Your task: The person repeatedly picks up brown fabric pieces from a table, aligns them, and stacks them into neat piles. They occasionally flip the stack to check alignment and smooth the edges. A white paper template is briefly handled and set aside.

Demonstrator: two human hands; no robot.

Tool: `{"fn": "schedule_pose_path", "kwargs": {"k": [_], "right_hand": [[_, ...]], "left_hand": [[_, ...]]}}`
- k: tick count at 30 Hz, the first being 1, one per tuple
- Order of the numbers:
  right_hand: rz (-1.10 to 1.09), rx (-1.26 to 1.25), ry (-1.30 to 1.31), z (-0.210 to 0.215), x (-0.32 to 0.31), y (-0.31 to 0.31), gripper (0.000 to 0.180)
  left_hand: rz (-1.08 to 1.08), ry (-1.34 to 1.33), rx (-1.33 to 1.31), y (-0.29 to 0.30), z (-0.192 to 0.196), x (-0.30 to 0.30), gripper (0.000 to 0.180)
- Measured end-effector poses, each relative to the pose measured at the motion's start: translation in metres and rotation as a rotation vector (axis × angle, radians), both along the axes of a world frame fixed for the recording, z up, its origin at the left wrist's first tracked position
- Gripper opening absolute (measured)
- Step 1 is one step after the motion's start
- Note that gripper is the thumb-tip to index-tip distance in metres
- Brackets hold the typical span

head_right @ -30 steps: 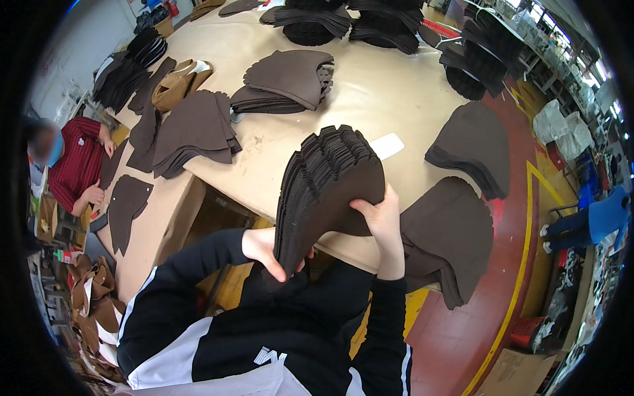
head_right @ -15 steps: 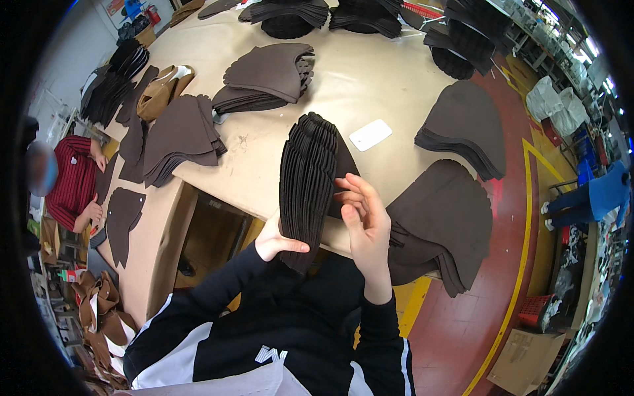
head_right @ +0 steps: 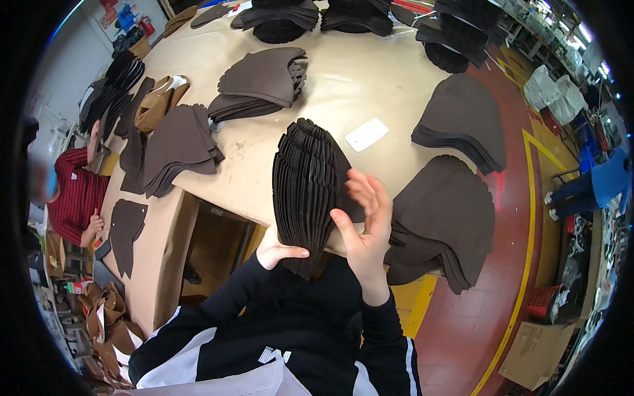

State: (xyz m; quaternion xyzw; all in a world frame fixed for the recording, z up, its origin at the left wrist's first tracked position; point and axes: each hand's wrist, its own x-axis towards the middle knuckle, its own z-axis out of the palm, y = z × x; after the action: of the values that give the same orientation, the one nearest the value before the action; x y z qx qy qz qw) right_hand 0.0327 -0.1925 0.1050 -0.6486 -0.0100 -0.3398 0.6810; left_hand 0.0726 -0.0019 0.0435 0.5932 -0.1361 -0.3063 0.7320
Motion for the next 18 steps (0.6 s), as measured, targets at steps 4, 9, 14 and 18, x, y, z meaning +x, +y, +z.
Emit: {"fn": "schedule_pose_path", "kwargs": {"k": [4, 9, 14, 18], "right_hand": [[-0.312, -0.482, -0.203, -0.008, 0.012, -0.01, 0.046], [-0.157, -0.539, -0.057, -0.007, 0.006, -0.014, 0.044], [-0.12, -0.501, 0.064, 0.002, 0.001, -0.01, 0.049], [-0.198, -0.543, -0.122, 0.007, 0.009, -0.009, 0.055]], "left_hand": [[0.023, 0.016, -0.011, 0.0, -0.001, 0.001, 0.1], [0.016, -0.046, 0.022, -0.001, 0.003, 0.0, 0.1], [0.1, -0.091, -0.032, -0.002, 0.002, -0.004, 0.07], [0.034, -0.056, 0.026, 0.0, -0.001, -0.002, 0.104]]}}
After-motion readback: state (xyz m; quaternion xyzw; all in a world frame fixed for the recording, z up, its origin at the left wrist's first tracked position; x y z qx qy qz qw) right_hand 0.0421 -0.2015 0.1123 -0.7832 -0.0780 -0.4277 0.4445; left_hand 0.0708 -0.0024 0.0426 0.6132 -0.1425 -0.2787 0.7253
